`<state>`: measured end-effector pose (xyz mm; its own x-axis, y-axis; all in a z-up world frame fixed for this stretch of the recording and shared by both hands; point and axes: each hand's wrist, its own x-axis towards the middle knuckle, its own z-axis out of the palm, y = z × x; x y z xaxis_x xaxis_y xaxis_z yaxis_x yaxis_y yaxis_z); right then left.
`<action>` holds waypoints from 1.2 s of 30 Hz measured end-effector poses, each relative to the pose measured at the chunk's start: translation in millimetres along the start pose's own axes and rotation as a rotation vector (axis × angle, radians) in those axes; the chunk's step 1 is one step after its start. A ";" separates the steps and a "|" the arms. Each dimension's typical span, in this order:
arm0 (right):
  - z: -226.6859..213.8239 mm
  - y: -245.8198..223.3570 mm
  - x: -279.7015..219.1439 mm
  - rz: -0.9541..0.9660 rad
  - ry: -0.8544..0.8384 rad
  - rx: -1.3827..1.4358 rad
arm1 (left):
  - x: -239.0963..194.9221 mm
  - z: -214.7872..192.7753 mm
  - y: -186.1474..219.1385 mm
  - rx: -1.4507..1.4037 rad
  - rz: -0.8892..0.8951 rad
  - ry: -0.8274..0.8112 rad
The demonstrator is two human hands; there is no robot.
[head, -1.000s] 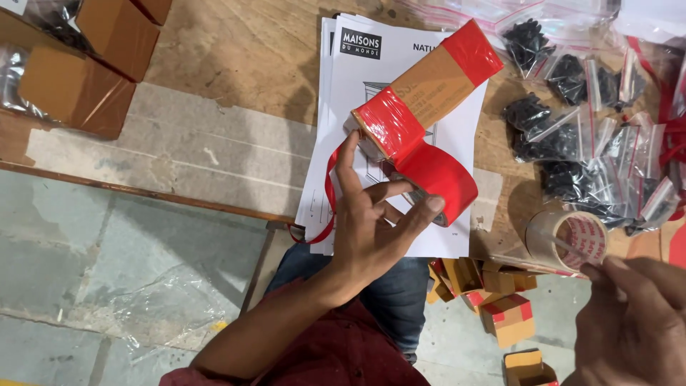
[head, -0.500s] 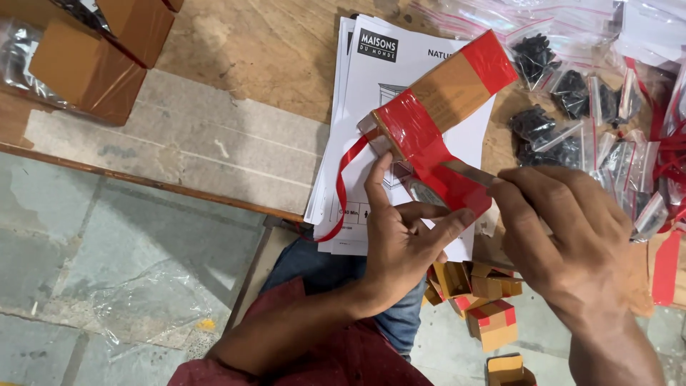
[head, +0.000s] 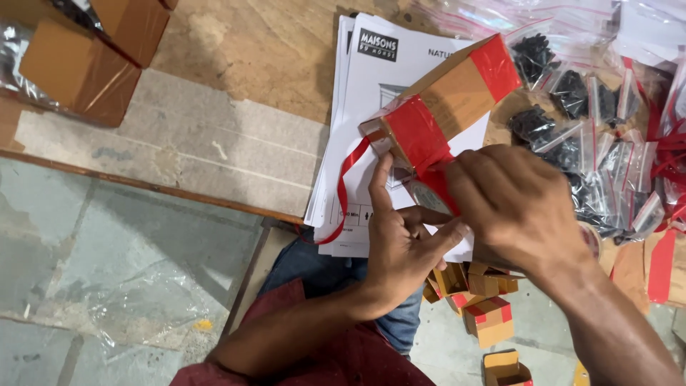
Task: The person places instruction sheets into a small cardboard box, tears strips of red tape, and wraps the tape around the box to secure it, repeating the process on additional small boxes at the workbench.
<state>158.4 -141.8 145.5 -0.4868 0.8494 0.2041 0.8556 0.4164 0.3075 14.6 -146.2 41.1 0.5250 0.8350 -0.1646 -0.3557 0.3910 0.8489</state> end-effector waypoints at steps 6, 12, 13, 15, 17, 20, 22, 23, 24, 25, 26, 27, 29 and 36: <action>3.3 9.7 -13.5 0.075 0.015 0.020 | 3.4 -2.1 -1.5 0.045 -0.051 -0.058; 16.2 3.6 -15.4 0.012 0.027 0.060 | -0.1 -1.9 -7.0 -0.023 0.027 -0.009; 6.7 -1.6 -5.5 0.008 0.028 0.064 | 0.1 -2.7 -6.4 -0.022 0.027 -0.004; -13.1 -11.2 13.4 -0.015 0.052 0.101 | 1.0 -3.2 -5.2 0.032 -0.012 -0.031; -1.7 -1.6 4.6 -0.017 0.063 0.084 | 0.8 -2.2 -5.5 0.013 -0.012 -0.034; 23.6 26.7 -18.9 0.031 0.044 0.018 | 0.5 0.0 -2.3 -0.016 -0.017 -0.030; 25.8 37.5 -22.1 0.077 0.016 -0.030 | 0.1 0.2 -0.4 -0.026 -0.020 -0.018; 18.5 36.0 -16.5 0.131 -0.001 -0.055 | -0.7 -0.3 -0.6 -0.019 -0.014 -0.032; 11.4 34.7 -11.0 0.186 -0.018 -0.080 | -1.2 -0.7 -1.0 -0.012 -0.007 -0.046; 4.7 32.0 -10.5 0.186 -0.018 -0.079 | -1.4 -1.2 -1.0 -0.011 -0.008 -0.045; -1.7 29.6 -10.2 0.223 0.012 -0.049 | -1.3 -1.4 -1.3 -0.007 0.008 -0.053; -8.3 26.4 -11.2 0.264 0.040 -0.019 | -2.1 -1.6 -1.8 -0.002 0.020 -0.064; -7.3 25.1 -33.4 0.346 0.051 -0.004 | -2.3 -1.0 -2.1 -0.006 0.000 -0.069; 39.1 6.4 -90.1 0.718 0.065 0.110 | -10.6 1.0 -16.1 0.183 0.112 -0.080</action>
<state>214.6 -203.0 92.8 0.1949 0.9059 0.3760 0.9790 -0.2033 -0.0176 15.5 -161.8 29.7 0.5518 0.8334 -0.0298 -0.2727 0.2142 0.9380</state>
